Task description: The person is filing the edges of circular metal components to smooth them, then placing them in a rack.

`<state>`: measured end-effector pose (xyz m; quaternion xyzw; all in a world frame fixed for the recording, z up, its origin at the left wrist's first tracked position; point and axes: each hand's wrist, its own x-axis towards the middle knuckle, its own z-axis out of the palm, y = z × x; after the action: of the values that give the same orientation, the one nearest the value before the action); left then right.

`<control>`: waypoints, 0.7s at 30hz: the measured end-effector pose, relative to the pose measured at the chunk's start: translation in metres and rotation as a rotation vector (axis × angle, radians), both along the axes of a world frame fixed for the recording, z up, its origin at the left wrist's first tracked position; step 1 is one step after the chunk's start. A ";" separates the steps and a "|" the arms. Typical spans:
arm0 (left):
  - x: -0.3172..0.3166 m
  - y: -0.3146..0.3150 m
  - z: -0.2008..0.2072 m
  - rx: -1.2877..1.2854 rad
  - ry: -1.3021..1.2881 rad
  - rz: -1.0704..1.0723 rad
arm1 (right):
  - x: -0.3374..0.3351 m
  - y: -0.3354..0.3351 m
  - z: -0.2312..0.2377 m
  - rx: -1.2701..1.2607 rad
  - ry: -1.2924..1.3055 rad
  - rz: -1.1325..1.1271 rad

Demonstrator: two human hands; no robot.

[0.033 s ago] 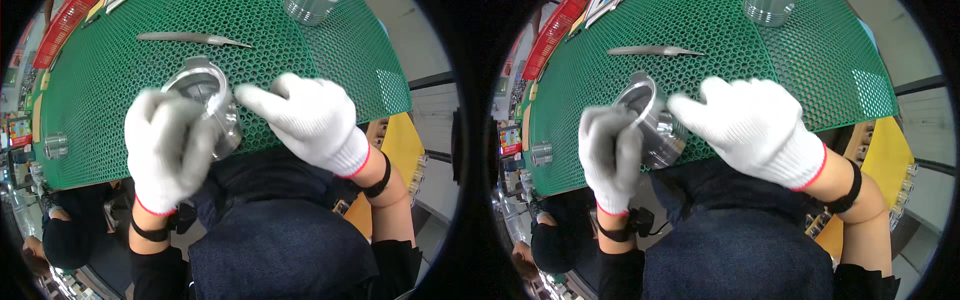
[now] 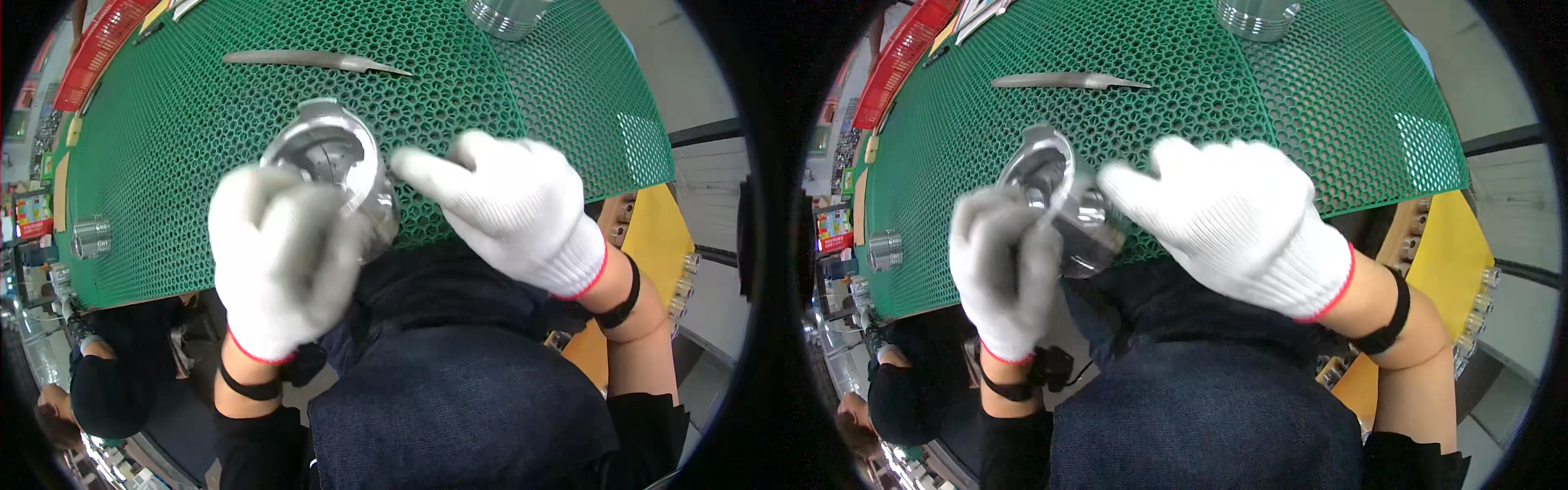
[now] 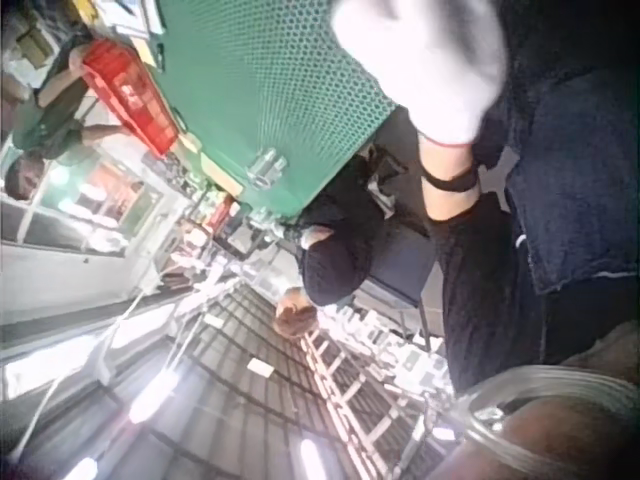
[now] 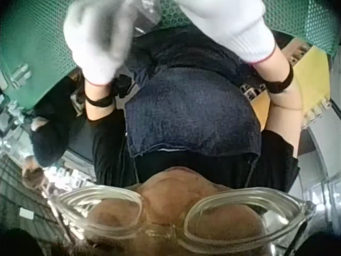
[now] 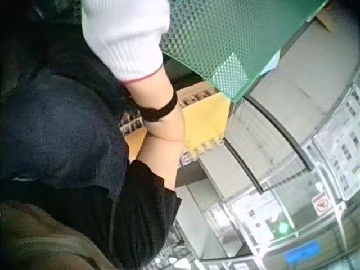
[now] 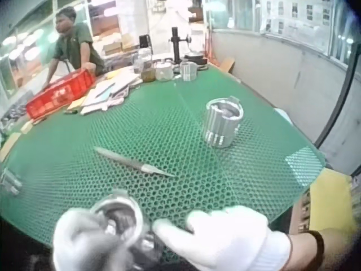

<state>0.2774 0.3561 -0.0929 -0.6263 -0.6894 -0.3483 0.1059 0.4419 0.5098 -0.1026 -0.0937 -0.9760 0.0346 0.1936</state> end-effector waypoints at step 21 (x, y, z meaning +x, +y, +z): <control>-0.006 -0.026 -0.004 -0.068 0.191 -0.138 | 0.046 0.036 0.002 -1.740 0.385 0.052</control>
<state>0.2715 0.3299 -0.0971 -0.7057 -0.6428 -0.2701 0.1256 0.4875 0.5459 -0.1011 -0.1778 -0.5566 0.7828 0.2138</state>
